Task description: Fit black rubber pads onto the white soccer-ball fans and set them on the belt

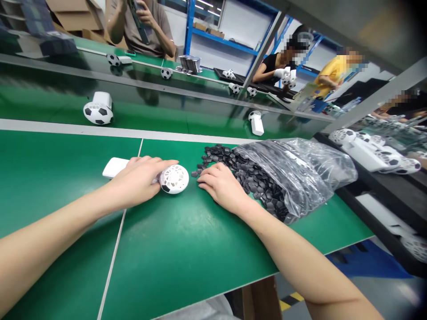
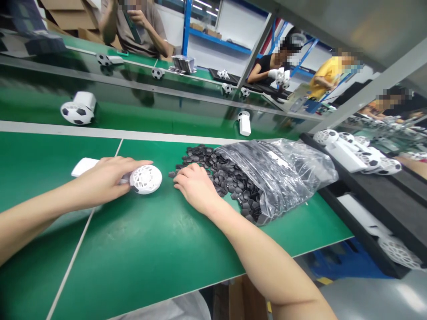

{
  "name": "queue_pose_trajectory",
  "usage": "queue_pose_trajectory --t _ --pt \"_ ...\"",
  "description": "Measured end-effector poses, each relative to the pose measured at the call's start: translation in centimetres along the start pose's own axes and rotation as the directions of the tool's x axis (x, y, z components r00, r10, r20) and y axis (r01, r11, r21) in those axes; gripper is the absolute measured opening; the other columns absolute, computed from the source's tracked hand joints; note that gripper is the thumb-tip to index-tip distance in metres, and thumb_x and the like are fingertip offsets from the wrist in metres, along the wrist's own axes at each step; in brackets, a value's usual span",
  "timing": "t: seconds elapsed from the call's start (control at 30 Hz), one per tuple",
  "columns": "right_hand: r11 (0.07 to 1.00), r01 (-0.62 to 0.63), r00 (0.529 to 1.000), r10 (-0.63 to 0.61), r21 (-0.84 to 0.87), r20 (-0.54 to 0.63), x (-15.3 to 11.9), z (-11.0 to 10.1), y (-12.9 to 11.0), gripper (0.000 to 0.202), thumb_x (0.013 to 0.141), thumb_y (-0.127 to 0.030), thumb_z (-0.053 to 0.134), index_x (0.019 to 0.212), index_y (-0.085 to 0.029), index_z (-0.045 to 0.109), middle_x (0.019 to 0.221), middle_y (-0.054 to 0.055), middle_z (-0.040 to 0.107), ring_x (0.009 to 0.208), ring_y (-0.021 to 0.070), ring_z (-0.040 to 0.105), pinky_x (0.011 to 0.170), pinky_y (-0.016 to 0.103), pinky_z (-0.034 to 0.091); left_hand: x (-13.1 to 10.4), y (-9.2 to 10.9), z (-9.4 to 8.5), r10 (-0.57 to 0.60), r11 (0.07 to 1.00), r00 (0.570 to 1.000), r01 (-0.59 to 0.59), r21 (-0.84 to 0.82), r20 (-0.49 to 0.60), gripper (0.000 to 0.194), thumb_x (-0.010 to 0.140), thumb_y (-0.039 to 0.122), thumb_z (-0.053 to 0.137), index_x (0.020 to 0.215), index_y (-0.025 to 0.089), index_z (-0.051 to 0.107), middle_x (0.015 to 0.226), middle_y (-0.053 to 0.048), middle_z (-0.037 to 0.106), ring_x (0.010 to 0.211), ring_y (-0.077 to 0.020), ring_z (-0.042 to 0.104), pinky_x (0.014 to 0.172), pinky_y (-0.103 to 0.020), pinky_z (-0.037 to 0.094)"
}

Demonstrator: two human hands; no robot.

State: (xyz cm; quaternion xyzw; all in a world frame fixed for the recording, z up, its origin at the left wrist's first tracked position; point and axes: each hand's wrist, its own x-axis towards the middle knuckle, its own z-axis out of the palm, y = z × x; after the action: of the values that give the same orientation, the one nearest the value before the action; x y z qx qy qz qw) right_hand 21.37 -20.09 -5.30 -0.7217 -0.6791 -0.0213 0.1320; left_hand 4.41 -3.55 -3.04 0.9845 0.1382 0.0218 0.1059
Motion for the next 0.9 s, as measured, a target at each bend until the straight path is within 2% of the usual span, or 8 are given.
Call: queue_pose_trajectory --t 0.13,0.27,0.4,0.5,0.6,0.7,0.9 --pt "0.987 -0.145 0.989 0.142 0.067 0.049 -0.4 -0.6 0.5 0.005 0.084 -0.019 0.060 0.087 -0.016 0.063 0.091 0.007 0.060 0.089 0.0215 0.048 0.083 0.037 0.042 -0.1 0.3 0.2 0.034 0.999 0.999 -0.034 -0.024 0.002 0.062 0.071 0.015 0.038 0.132 0.028 0.040 0.112 -0.004 0.058 0.103 -0.0241 0.051 0.088 -0.038 0.035" --pt "0.940 -0.311 0.948 0.298 0.136 0.108 -0.6 -1.0 0.8 0.016 0.080 -0.021 0.065 0.094 -0.017 0.059 0.092 0.007 0.056 0.094 0.0210 0.049 0.081 0.034 0.043 -0.2 0.2 0.2 0.038 0.999 0.999 -0.038 -0.021 -0.004 0.062 0.072 0.016 0.039 0.132 0.027 0.039 0.111 -0.005 0.058 0.104 -0.0252 0.050 0.090 -0.040 0.034" --pt "0.908 -0.388 0.919 0.370 0.156 0.135 -0.8 -1.2 1.0 0.009 0.079 -0.021 0.065 0.086 -0.018 0.060 0.086 0.004 0.055 0.085 0.0181 0.052 0.073 0.030 0.043 -0.3 0.1 0.2 0.036 0.999 0.999 -0.036 -0.018 0.004 0.063 0.071 0.015 0.039 0.133 0.027 0.039 0.111 -0.005 0.059 0.103 -0.0253 0.050 0.089 -0.039 0.035" --pt "0.907 -0.361 0.932 0.345 0.214 0.112 -0.8 -1.0 1.2 0.008 0.077 -0.017 0.067 0.080 -0.018 0.059 0.081 0.002 0.055 0.076 0.0148 0.052 0.067 0.026 0.042 -0.3 0.2 0.3 0.037 0.999 0.999 -0.037 -0.015 -0.003 0.062 0.072 0.015 0.039 0.133 0.027 0.039 0.111 -0.005 0.059 0.102 -0.0253 0.050 0.089 -0.039 0.035" --pt "0.923 -0.262 0.964 0.266 0.281 0.024 -0.8 -0.9 1.1 0.010 0.076 -0.013 0.067 0.075 -0.018 0.058 0.075 -0.001 0.055 0.072 0.0127 0.051 0.065 0.024 0.040 -0.4 0.4 0.4 0.039 0.999 0.999 -0.039 -0.008 -0.021 0.062 0.072 0.013 0.037 0.133 0.025 0.038 0.113 -0.005 0.058 0.103 -0.0250 0.049 0.090 -0.039 0.034" --pt "0.919 -0.201 0.972 0.230 0.338 -0.046 -0.6 -0.8 0.7 0.011 0.078 -0.010 0.064 0.074 -0.017 0.057 0.070 -0.002 0.056 0.067 0.0112 0.050 0.063 0.023 0.039 -0.6 0.5 0.5 0.036 0.999 0.999 -0.036 -0.016 -0.029 0.063 0.072 0.017 0.042 0.134 0.024 0.036 0.114 -0.005 0.056 0.105 -0.0256 0.048 0.091 -0.039 0.034" --pt "0.946 -0.122 0.986 0.151 0.301 -0.074 -0.6 -1.1 0.1 0.007 0.081 -0.010 0.058 0.079 -0.017 0.059 0.076 0.001 0.059 0.073 0.0133 0.052 0.069 0.025 0.040 -0.7 0.8 0.4 0.035 0.998 0.999 -0.034 -0.061 0.007 0.075 0.069 0.052 0.060 0.134 0.025 0.036 0.118 -0.007 0.056 0.108 -0.0295 0.046 0.092 -0.042 0.033"
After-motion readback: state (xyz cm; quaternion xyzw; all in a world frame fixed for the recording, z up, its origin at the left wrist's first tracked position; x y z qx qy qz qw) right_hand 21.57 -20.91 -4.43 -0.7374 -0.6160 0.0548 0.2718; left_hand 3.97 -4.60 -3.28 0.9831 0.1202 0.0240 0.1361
